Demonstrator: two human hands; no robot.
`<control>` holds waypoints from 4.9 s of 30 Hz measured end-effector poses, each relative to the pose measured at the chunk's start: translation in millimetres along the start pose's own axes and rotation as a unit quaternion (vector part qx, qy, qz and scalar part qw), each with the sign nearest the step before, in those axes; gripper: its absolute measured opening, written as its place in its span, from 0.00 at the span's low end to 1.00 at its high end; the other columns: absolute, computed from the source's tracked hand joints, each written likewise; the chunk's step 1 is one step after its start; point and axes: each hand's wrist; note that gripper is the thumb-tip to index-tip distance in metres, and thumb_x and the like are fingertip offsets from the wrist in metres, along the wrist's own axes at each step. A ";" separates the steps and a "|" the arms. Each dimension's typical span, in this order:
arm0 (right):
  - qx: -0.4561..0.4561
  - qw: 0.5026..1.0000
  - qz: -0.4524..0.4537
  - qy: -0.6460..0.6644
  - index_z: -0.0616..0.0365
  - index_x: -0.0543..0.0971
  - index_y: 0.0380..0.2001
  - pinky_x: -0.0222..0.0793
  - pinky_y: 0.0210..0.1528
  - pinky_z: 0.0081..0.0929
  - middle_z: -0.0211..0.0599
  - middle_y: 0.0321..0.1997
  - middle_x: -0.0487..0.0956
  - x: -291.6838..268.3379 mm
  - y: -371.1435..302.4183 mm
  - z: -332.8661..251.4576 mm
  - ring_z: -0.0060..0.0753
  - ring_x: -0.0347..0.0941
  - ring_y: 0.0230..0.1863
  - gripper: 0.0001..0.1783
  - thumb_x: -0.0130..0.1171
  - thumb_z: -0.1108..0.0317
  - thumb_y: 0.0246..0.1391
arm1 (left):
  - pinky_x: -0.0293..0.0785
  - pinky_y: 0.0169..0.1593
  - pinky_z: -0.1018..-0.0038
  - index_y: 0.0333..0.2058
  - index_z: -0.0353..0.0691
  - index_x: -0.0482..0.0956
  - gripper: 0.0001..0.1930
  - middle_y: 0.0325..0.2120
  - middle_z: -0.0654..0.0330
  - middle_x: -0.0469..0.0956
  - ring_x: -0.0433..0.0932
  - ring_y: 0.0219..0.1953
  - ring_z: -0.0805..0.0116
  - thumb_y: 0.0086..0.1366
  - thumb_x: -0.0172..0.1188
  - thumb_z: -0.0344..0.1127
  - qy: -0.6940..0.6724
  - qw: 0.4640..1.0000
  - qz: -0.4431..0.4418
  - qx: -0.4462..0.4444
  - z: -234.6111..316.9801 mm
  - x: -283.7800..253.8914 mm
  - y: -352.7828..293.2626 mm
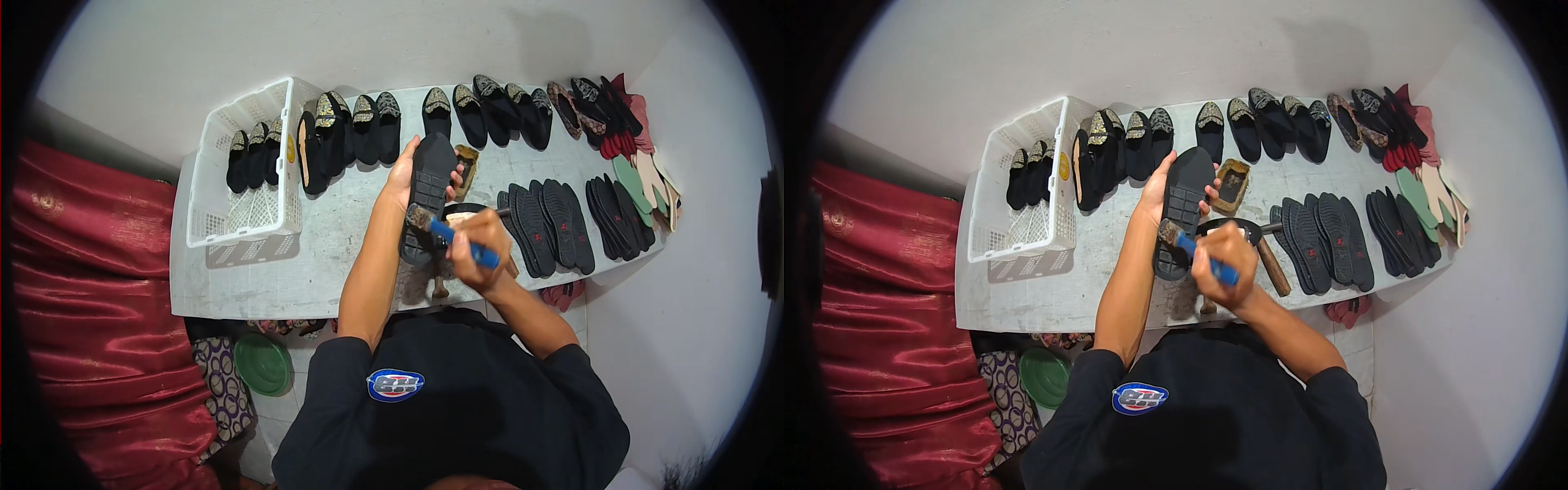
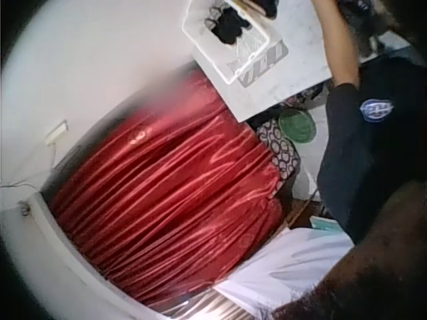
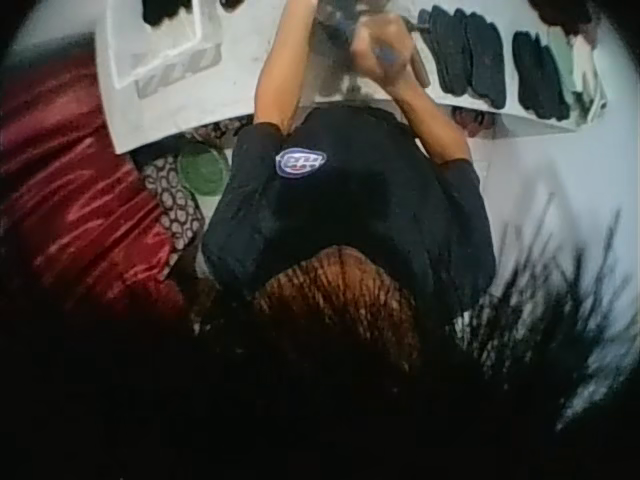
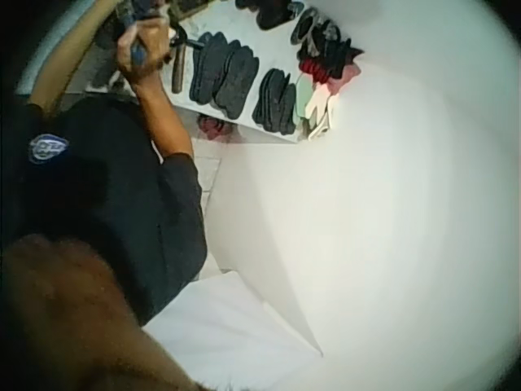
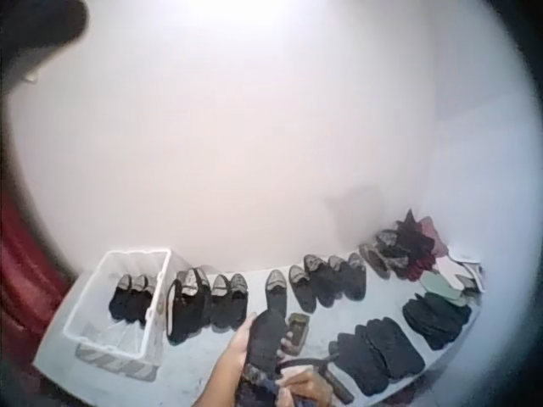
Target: The person applies adhesive to a shoe sole using a brush, joins the sole to a shoe upper, and secures them by hammering the sole with a hammer.
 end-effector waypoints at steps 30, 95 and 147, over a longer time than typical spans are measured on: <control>0.006 0.993 -0.092 0.071 0.62 0.73 0.26 0.68 0.23 0.26 0.44 0.26 0.78 -13.7 -29.3 5.0 0.35 0.73 0.20 0.05 0.61 0.79 0.47 | 0.69 0.38 0.65 0.60 0.37 0.62 0.39 0.45 0.49 0.68 0.68 0.40 0.63 0.66 0.40 0.66 -0.032 0.997 -0.052 0.037 5.4 16.8 -11.3; 0.056 0.994 0.077 0.059 0.63 0.70 0.27 0.72 0.31 0.29 0.40 0.27 0.71 -18.0 62.4 22.5 0.27 0.69 0.27 0.05 0.55 0.76 0.56 | 0.82 0.43 0.63 0.61 0.36 0.65 0.48 0.52 0.50 0.73 0.79 0.44 0.59 0.64 0.22 0.75 0.308 0.937 0.052 0.155 -45.5 52.7 -30.4; -0.096 0.994 0.016 -0.045 0.62 0.70 0.27 0.66 0.23 0.23 0.43 0.26 0.74 -26.8 68.5 35.2 0.26 0.69 0.21 0.03 0.53 0.77 0.54 | 0.84 0.42 0.57 0.61 0.35 0.65 0.45 0.51 0.50 0.74 0.80 0.46 0.52 0.67 0.30 0.72 0.188 0.973 0.018 0.133 -37.9 64.2 -18.5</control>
Point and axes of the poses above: each hand's wrist, its own y-axis towards the middle knuckle, its own x-axis out of the palm, z = x × y
